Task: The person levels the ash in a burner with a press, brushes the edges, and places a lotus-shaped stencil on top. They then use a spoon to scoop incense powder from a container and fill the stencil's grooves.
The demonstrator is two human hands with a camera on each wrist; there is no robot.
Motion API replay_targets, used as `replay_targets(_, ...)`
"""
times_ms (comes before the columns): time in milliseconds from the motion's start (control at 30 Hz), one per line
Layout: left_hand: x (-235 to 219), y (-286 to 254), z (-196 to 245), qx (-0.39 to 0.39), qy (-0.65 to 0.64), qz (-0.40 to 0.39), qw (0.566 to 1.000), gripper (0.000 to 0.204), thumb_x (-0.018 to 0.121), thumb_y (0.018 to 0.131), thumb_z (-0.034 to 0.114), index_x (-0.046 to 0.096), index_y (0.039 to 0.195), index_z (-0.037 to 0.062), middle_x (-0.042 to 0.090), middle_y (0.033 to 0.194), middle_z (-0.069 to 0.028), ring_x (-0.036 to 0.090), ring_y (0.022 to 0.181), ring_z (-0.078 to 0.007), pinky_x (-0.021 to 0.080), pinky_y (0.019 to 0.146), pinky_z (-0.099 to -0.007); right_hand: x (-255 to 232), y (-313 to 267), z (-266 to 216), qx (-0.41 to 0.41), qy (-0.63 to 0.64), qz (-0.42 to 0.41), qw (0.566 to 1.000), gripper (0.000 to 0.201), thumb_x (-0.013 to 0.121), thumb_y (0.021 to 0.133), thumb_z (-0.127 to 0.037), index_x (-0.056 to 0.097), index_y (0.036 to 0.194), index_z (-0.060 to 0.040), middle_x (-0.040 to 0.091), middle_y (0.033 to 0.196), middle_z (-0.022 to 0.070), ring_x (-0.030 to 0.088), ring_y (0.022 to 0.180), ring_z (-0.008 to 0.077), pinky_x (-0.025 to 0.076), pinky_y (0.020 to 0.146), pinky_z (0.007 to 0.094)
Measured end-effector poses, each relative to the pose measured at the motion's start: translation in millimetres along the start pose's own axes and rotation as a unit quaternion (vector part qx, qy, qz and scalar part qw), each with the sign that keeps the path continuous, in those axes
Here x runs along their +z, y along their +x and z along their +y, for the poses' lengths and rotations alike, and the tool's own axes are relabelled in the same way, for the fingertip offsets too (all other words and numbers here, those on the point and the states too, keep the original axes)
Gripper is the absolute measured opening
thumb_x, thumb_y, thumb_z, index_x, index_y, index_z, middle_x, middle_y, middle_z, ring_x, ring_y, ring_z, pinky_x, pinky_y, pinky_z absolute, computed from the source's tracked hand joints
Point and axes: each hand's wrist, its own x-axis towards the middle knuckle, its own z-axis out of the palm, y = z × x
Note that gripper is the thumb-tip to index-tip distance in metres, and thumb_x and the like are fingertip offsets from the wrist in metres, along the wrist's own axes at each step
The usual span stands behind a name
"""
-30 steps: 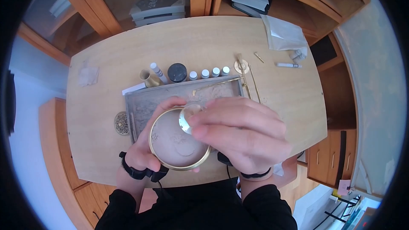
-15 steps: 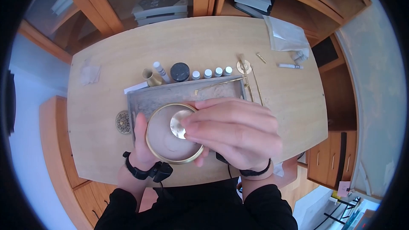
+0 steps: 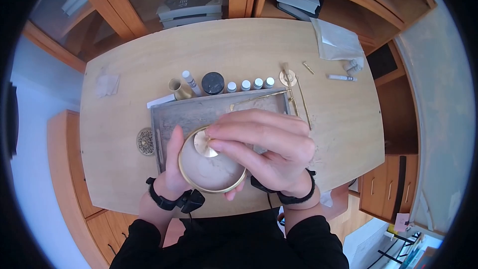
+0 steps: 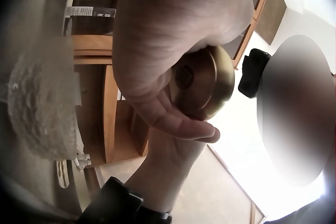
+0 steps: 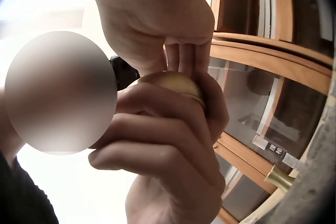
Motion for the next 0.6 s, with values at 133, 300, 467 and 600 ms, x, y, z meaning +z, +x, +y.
replay_targets(133, -2.3, -0.1, -1.7, -0.002, -0.002, -0.012, 1.000, 0.104, 0.003, 0.084, 0.082, 0.041, 0.134, -0.0002, 0.063, 0.097, -0.0264, 0.066, 0.078, -0.0329, 0.053, 0.068, -0.0394, 0.4, 0.9, 1.0, -0.015, -0.010, -0.008, 1.000, 0.016, 0.076, 0.073, 0.000, 0.073, 0.089, 0.0016, 0.071, 0.082, 0.0146, 0.071, 0.074, 0.0246, 0.057, 0.068, 0.0309)
replay_targets(300, -0.6, -0.6, 0.2, -0.013, 0.004, -0.004, 1.000, 0.104, 0.003, 0.084, 0.082, 0.041, 0.134, -0.0005, 0.063, 0.098, -0.0262, 0.067, 0.079, -0.0333, 0.054, 0.068, -0.0394, 1.4, 1.8, 0.1, -0.016, -0.014, -0.011, 1.000, 0.016, 0.076, 0.073, -0.001, 0.073, 0.088, 0.0015, 0.071, 0.082, 0.0144, 0.071, 0.073, 0.0248, 0.057, 0.067, 0.0309)
replay_targets(467, 2.9, -0.5, 2.0, -0.023, 0.017, 0.019, 0.999, 0.103, 0.003, 0.084, 0.081, 0.040, 0.135, -0.0003, 0.063, 0.097, -0.0262, 0.067, 0.076, -0.0333, 0.054, 0.065, -0.0381, 0.6, 1.4, 0.1, -0.016, -0.001, -0.009, 1.000, 0.015, 0.076, 0.073, 0.000, 0.073, 0.087, 0.0016, 0.071, 0.081, 0.0143, 0.071, 0.072, 0.0248, 0.057, 0.065, 0.0310)
replay_targets(600, 1.3, -0.5, 1.5, -0.020, 0.004, -0.007, 1.000, 0.103, 0.002, 0.084, 0.081, 0.040, 0.135, -0.0004, 0.063, 0.094, -0.0267, 0.066, 0.071, -0.0328, 0.053, 0.062, -0.0371, -0.2, 2.7, -2.2, -0.007, -0.021, -0.020, 1.000, 0.015, 0.076, 0.073, 0.000, 0.073, 0.087, 0.0016, 0.071, 0.080, 0.0142, 0.071, 0.072, 0.0248, 0.056, 0.065, 0.0309)
